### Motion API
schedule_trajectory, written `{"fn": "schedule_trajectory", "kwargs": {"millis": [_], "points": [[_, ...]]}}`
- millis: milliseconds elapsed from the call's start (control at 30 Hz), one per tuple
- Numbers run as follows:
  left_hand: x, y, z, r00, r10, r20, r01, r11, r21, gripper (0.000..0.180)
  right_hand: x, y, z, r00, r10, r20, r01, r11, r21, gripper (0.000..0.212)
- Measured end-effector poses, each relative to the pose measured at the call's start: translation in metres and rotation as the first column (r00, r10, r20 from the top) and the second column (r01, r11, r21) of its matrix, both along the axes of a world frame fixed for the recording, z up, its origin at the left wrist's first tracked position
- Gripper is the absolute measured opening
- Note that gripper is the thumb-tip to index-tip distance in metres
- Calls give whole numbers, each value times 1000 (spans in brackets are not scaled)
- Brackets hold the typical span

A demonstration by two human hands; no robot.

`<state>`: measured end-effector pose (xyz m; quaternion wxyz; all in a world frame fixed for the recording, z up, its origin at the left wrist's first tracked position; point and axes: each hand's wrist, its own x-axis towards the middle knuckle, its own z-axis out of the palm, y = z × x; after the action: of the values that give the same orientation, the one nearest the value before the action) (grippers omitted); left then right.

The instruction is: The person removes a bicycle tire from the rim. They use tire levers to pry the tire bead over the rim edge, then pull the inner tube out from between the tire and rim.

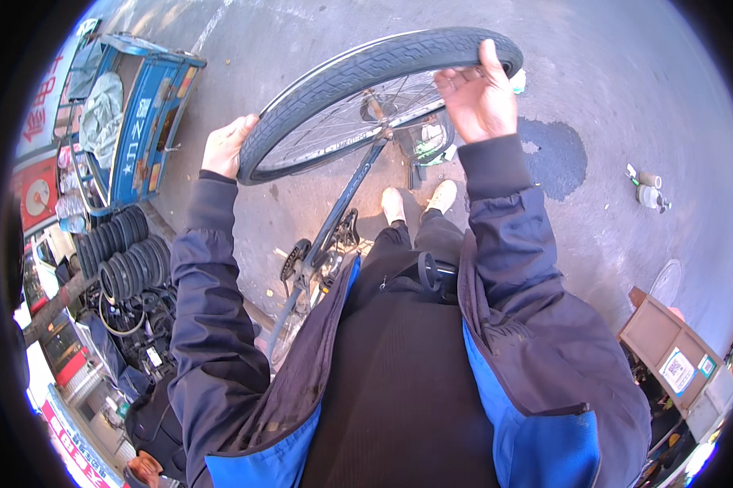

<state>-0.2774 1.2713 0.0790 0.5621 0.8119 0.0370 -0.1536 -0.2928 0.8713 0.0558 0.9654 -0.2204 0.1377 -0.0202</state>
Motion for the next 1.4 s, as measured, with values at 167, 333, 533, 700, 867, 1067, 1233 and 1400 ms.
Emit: {"fn": "schedule_trajectory", "kwargs": {"millis": [167, 333, 533, 700, 867, 1067, 1233, 1400], "points": [[-4, -5, 5, 999, -19, 28, 18, 999, 47, 38, -12, -19, -11, 994, 100, 54, -100, 995, -10, 39], [2, -4, 4, 996, 20, -86, -24, 998, -50, 42, -7, -7, -8, 996, 82, 19, -82, 997, 3, 39], [10, 2, 3, 995, -83, -63, 84, 996, 9, 39, -25, 59, 8, 873, 434, 222, -452, 891, 37, 49], [7, 0, 3, 980, -173, 97, 163, 981, 101, 38, -39, 110, 19, 814, 531, 237, -531, 845, -69, 54], [17, -23, 23, 745, -580, 330, 336, 753, 565, 41, -33, 107, 32, 918, 397, 11, -375, 874, -308, 41], [24, -75, 71, 964, -209, 163, 202, 978, 61, 53, -11, 43, 31, 976, 216, -25, -216, 945, -246, 36], [21, -41, 70, 930, -216, 299, 203, 976, 72, 40, 7, -20, 8, 988, -38, -148, 48, 997, 68, 24], [-2, 6, 30, 940, -268, 213, 214, 946, 245, 39, 8, -31, -8, 997, 2, -82, 7, 994, 108, 32]]}}
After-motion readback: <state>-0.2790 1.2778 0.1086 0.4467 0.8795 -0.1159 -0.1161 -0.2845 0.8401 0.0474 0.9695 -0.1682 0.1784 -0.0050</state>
